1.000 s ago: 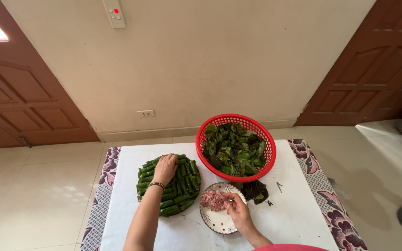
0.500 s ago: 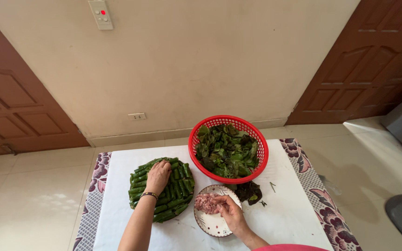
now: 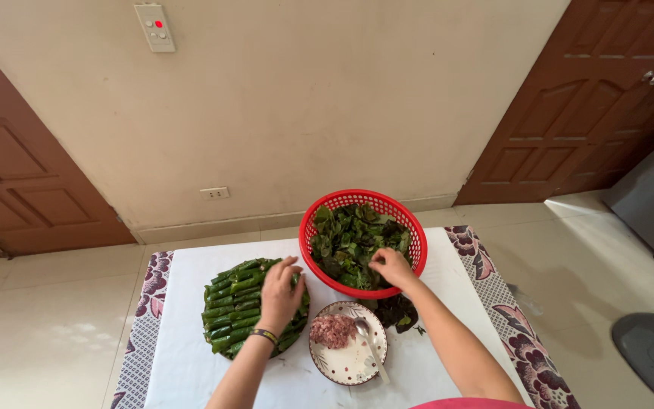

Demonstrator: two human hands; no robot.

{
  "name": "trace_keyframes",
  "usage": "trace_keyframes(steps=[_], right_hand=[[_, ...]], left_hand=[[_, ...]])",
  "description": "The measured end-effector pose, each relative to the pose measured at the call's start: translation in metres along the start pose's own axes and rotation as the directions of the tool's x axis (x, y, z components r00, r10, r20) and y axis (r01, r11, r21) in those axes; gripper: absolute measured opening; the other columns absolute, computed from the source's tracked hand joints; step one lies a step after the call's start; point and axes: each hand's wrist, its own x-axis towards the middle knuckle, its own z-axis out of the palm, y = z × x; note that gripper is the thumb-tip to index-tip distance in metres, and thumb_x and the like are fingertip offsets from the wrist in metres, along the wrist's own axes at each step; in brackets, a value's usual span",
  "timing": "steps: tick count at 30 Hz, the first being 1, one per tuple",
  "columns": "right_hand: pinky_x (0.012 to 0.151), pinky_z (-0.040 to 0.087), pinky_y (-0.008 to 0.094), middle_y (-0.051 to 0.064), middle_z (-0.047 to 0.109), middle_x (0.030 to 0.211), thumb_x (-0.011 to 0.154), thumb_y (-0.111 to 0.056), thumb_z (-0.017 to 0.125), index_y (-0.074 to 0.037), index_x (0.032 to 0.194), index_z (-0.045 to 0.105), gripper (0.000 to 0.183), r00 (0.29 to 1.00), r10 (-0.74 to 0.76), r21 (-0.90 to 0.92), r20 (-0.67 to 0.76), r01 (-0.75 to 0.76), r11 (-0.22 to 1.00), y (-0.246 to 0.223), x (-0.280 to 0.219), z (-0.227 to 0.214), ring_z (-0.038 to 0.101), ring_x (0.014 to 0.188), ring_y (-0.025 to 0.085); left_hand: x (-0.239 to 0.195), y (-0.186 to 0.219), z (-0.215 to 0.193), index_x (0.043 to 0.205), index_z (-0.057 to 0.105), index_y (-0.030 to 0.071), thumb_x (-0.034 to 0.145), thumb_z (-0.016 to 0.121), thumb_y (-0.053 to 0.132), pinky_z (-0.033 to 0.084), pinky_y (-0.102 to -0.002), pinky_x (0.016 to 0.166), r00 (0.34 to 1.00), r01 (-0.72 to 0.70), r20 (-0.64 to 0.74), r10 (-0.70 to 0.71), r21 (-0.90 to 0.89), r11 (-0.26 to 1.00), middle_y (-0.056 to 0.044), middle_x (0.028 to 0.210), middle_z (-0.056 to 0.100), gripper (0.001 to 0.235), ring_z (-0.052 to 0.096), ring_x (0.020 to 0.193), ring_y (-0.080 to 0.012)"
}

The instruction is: The person wraps minced meat filling in green leaves and places the completed rolls onto a plate.

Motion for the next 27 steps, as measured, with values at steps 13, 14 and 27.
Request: trace_keyframes(steps=[13, 14, 27], right_hand=[[0.084, 0.048, 0.022, -0.004, 0.059, 0.096, 0.101, -0.009, 0.063, -0.005, 0.112, 0.061, 0.012, 0.969, -0.222, 0.854, 0.108, 0.024, 0.520, -0.085, -0.106, -0.082, 0.056, 0.093, 0.005], [0.084, 0.048, 0.022, -0.004, 0.059, 0.096, 0.101, -0.009, 0.063, -0.005, 0.112, 0.061, 0.012, 0.970, -0.222, 0.854, 0.103, 0.028, 0.520, -0.082, -0.114, -0.083, 0.056, 0.093, 0.005], [0.086, 0.051, 0.029, 0.005, 0.067, 0.112, 0.098, -0.011, 0.060, -0.008, 0.123, 0.057, 0.026, 0.995, 0.006, 0.990, 0.102, -0.102, 0.101, -0.091, -0.202, -0.065, 0.063, 0.101, 0.013]], left_hand=[[-0.004, 0.093, 0.054, 0.121, 0.059, 0.001, 0.095, 0.073, 0.009, 0.058, -0.037, 0.092, 0.576, 0.738, 0.808, -0.126, -0.579, -0.347, -0.008, 0.114, 0.065, 0.030, 0.066, 0.101, -0.0175], [-0.006, 0.095, 0.054, 0.121, 0.059, 0.001, 0.095, 0.073, 0.009, 0.058, -0.037, 0.092, 0.577, 0.739, 0.808, -0.122, -0.579, -0.345, -0.008, 0.114, 0.065, 0.030, 0.066, 0.101, -0.0175], [-0.078, 0.119, 0.054, 0.125, 0.058, -0.005, 0.110, 0.060, 0.061, 0.049, -0.044, 0.094, 0.607, 0.600, 0.780, -0.156, -0.578, -0.553, -0.014, 0.115, 0.066, 0.067, 0.060, 0.105, -0.0287]])
